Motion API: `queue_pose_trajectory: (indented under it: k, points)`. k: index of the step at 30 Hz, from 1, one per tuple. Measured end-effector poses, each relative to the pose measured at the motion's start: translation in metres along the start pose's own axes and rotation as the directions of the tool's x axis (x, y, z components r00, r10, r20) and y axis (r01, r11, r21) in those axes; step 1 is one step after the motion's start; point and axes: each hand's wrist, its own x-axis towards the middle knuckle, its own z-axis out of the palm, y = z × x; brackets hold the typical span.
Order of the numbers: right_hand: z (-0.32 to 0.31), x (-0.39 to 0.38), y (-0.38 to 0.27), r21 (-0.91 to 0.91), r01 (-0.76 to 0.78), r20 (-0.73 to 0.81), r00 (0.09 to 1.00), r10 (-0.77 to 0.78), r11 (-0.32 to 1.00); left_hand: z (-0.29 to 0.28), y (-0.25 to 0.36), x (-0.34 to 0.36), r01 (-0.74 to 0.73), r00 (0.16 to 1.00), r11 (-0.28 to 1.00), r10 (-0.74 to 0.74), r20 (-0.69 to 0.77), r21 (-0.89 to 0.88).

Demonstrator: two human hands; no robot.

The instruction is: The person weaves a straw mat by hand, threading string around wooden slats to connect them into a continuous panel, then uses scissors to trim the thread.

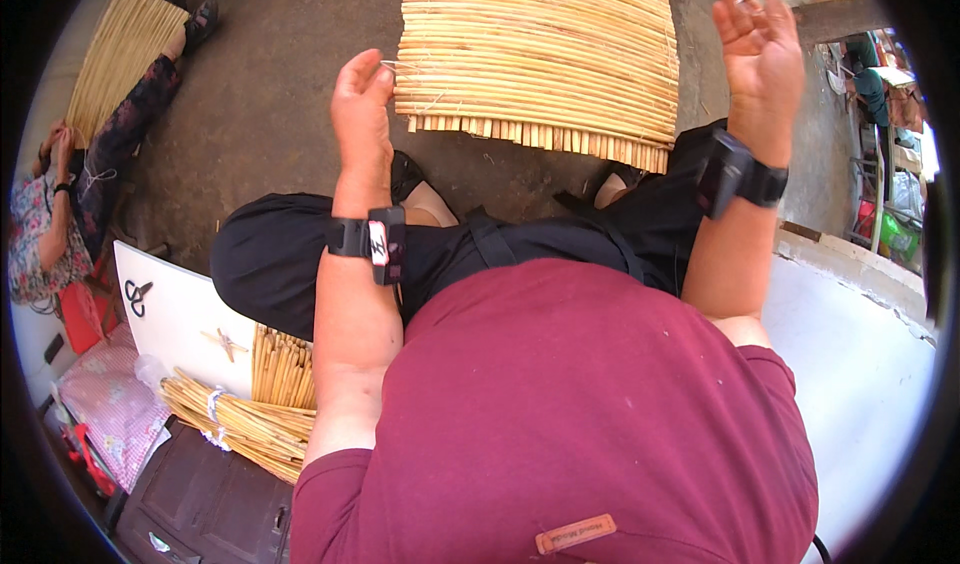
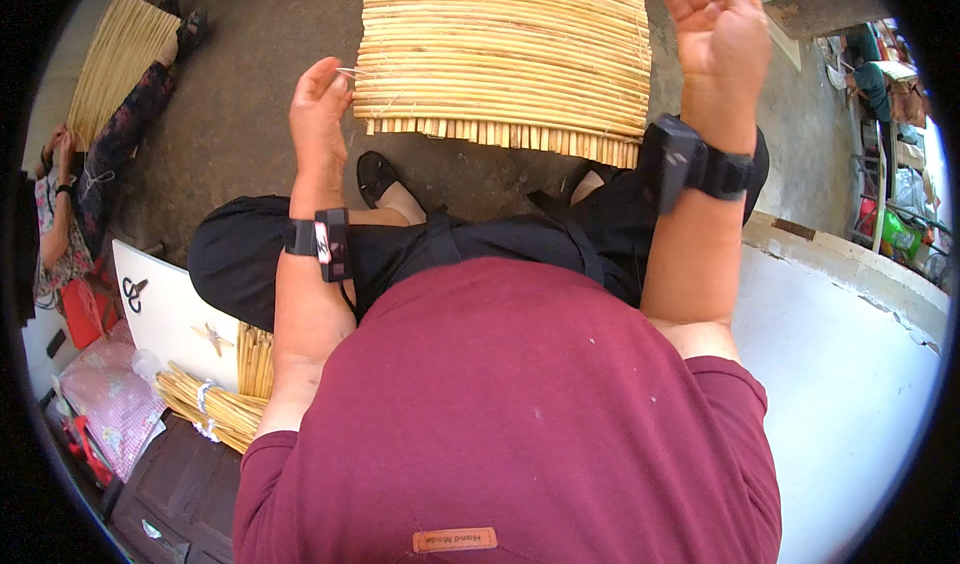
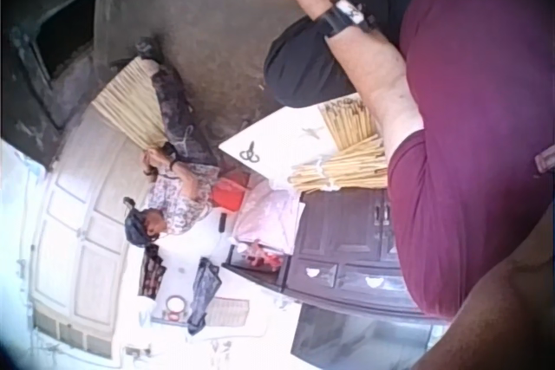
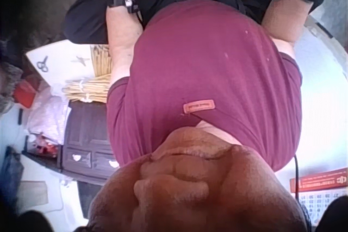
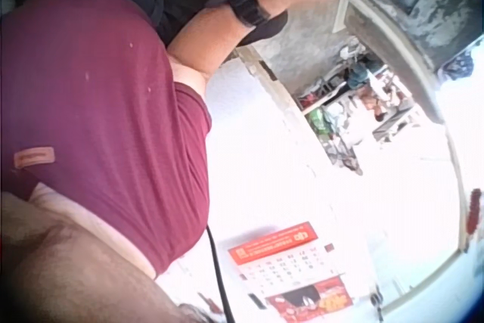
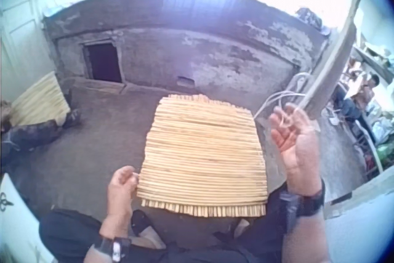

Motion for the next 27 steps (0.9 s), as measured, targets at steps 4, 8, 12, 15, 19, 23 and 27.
queue_pose_trajectory:
  k: [4, 8, 12, 15, 19, 23, 27]
  points:
    - [-0.021, -0.013, 0.044, -0.657, -0.028, -0.101, 0.994, -0.052, 0.754, -0.018, -0.019, -0.024, -0.070, 0.975, 0.875, 0.160, -0.151, 0.478]
    - [-0.024, -0.031, 0.066, -0.690, -0.143, -0.146, 0.988, 0.057, 0.709, -0.011, -0.028, -0.053, -0.296, 0.943, 0.565, 0.303, 0.140, 0.770]
    - [-0.013, -0.034, 0.079, -0.735, -0.117, -0.031, 0.990, 0.140, 0.668, 0.000, -0.014, -0.048, -0.407, 0.880, 0.361, 0.401, 0.254, 0.839]
    - [-0.002, -0.037, 0.085, -0.765, -0.099, 0.037, 0.980, 0.196, 0.636, -0.005, -0.021, -0.040, -0.462, 0.861, 0.359, 0.399, 0.314, 0.811]
    - [-0.008, -0.032, 0.090, -0.849, -0.128, 0.176, 0.847, 0.502, 0.513, -0.023, -0.043, -0.035, -0.173, 0.981, 0.753, 0.187, 0.046, 0.635]
    - [-0.027, -0.030, 0.102, -0.911, 0.413, 0.413, 0.910, 0.039, 0.011, -0.017, -0.018, -0.041, 0.249, 0.965, 0.949, -0.225, -0.137, 0.195]
    - [-0.015, -0.028, 0.093, -0.959, 0.267, 0.272, 0.961, 0.046, 0.094, -0.030, -0.008, -0.034, 0.418, 0.838, 0.873, -0.477, -0.263, -0.253]
